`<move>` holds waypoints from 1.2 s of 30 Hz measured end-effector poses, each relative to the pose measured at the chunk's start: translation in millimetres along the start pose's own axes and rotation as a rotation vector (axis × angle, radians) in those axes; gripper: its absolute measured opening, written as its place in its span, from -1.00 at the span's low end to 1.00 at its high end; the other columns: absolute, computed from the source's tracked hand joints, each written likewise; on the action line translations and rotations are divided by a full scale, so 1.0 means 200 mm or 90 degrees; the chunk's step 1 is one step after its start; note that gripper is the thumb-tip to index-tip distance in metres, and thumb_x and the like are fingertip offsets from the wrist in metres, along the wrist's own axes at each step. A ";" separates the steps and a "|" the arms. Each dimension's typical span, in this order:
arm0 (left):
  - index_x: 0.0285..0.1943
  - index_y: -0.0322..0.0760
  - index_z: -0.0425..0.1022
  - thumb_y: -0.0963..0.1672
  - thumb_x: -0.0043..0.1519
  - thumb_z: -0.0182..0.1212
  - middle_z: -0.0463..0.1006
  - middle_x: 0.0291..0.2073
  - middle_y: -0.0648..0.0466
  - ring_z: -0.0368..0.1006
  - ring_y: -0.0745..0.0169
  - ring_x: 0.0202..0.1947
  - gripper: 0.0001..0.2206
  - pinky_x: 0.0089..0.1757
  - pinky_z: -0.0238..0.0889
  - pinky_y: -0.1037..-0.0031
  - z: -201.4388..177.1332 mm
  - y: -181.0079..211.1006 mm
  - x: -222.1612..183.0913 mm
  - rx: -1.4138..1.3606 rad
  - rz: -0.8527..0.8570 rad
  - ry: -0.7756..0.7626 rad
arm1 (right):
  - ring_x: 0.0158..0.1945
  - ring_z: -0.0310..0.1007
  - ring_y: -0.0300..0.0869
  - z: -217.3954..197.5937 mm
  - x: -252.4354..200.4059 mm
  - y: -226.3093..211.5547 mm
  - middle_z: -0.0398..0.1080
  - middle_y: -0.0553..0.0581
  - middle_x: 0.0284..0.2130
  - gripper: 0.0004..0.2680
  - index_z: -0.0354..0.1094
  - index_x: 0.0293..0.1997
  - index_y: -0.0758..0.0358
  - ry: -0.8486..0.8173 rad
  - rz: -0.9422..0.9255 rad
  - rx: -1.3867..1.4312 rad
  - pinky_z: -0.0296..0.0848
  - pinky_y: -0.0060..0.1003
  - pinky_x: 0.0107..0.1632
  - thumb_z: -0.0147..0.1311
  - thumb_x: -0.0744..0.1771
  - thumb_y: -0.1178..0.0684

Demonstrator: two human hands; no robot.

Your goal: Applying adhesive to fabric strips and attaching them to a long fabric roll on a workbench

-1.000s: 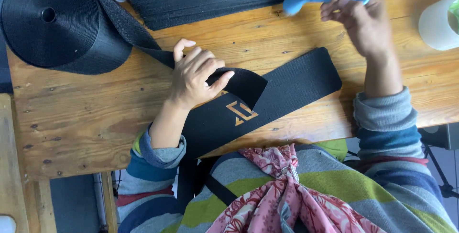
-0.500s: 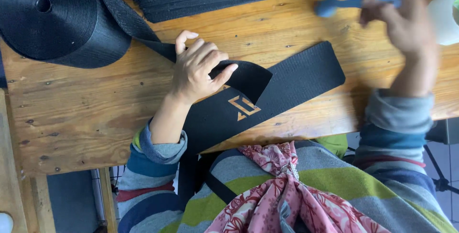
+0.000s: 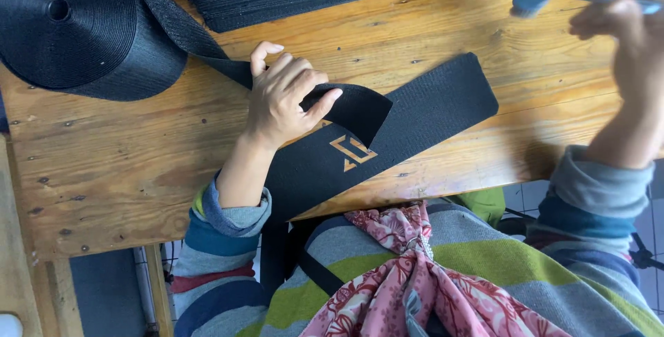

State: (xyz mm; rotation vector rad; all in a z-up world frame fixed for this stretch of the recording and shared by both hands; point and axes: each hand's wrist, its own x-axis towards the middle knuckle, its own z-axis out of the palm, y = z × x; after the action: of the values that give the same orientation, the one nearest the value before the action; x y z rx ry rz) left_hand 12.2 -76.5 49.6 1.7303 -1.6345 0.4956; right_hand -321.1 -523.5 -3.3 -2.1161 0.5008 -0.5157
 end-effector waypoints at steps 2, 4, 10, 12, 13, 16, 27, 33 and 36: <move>-0.30 -0.20 0.43 -0.05 0.37 0.29 0.37 -0.50 0.15 0.29 0.11 -0.45 -0.76 0.06 0.03 0.18 0.00 0.00 0.00 0.001 0.000 0.014 | -0.06 0.55 -0.02 0.17 0.06 -0.30 0.45 0.39 -0.08 -0.65 0.28 0.34 0.53 0.036 0.028 0.057 0.55 -0.34 0.03 -0.10 0.70 -0.13; -0.30 -0.20 0.43 -0.05 0.37 0.29 0.37 -0.49 0.15 0.29 0.11 -0.44 -0.76 0.06 0.03 0.18 -0.01 0.00 0.00 0.001 -0.002 0.013 | -0.11 0.51 -0.10 0.19 0.05 -0.35 0.44 0.30 -0.09 -0.62 0.31 0.27 0.45 0.009 0.049 0.062 0.54 -0.37 0.02 -0.07 0.64 -0.23; -0.29 -0.20 0.43 -0.05 0.38 0.29 0.37 -0.49 0.15 0.28 0.10 -0.44 -0.76 0.06 0.03 0.17 0.00 0.00 0.01 -0.010 -0.001 0.006 | -0.29 0.28 -0.22 0.18 0.07 -0.41 0.33 0.17 -0.36 -0.68 0.45 0.10 0.46 0.017 0.043 -0.086 0.24 -0.37 -0.12 -0.23 0.69 0.00; -0.29 -0.21 0.43 -0.05 0.38 0.30 0.37 -0.49 0.15 0.28 0.10 -0.44 -0.76 0.07 0.04 0.17 0.00 -0.01 0.01 -0.004 -0.005 0.008 | -0.29 0.26 -0.24 0.17 0.10 -0.41 0.36 0.16 -0.32 -0.78 0.48 0.14 0.46 0.046 0.040 -0.104 0.24 -0.37 -0.15 -0.19 0.66 0.23; -0.29 -0.20 0.43 -0.05 0.38 0.30 0.37 -0.49 0.15 0.29 0.11 -0.44 -0.76 0.06 0.03 0.18 0.00 -0.01 0.00 -0.005 -0.002 0.009 | -0.42 0.11 -0.28 0.15 0.11 -0.40 0.22 0.11 -0.47 -0.70 0.45 0.03 0.38 0.018 0.092 -0.086 0.04 -0.40 -0.30 -0.20 0.69 0.03; -0.29 -0.20 0.43 -0.05 0.38 0.29 0.37 -0.49 0.15 0.28 0.10 -0.44 -0.76 0.06 0.03 0.18 -0.01 -0.01 0.00 -0.005 -0.001 0.011 | -0.40 0.11 -0.30 0.15 0.15 -0.27 0.20 0.06 -0.47 -0.62 0.35 0.02 0.29 0.062 0.099 -0.055 0.07 -0.40 -0.21 -0.26 0.72 -0.19; -0.28 -0.20 0.42 -0.05 0.37 0.31 0.38 -0.49 0.15 0.29 0.10 -0.43 -0.76 0.06 0.03 0.17 0.00 0.00 0.00 -0.013 -0.004 0.011 | -0.40 0.32 -0.16 0.33 0.32 -0.08 0.43 0.31 -0.36 -0.70 0.22 0.01 0.28 0.291 -0.050 0.161 0.26 -0.36 -0.31 0.02 0.58 -0.20; -0.28 -0.18 0.42 -0.04 0.36 0.29 0.37 -0.49 0.13 0.32 0.07 -0.40 -0.77 0.05 0.04 0.17 0.00 -0.01 0.01 -0.011 -0.005 -0.002 | -0.14 0.50 -0.30 0.24 0.20 -0.17 0.48 0.19 -0.14 -0.70 0.27 0.32 0.24 0.118 0.078 0.128 0.36 -0.55 -0.09 0.00 0.59 -0.20; -0.29 -0.19 0.42 -0.04 0.36 0.29 0.37 -0.50 0.15 0.31 0.10 -0.43 -0.76 0.06 0.05 0.17 0.00 -0.01 0.00 -0.002 -0.009 0.010 | -0.09 0.53 -0.38 0.18 0.18 -0.18 0.50 0.13 -0.07 -0.66 0.28 0.42 0.22 0.083 0.143 0.113 0.43 -0.66 -0.08 0.03 0.56 -0.20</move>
State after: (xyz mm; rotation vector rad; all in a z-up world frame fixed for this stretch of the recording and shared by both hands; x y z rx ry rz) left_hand 13.4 -76.2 48.3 1.7303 -1.6108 0.4980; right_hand -266.6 -499.5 13.6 -1.8377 0.7303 -0.5490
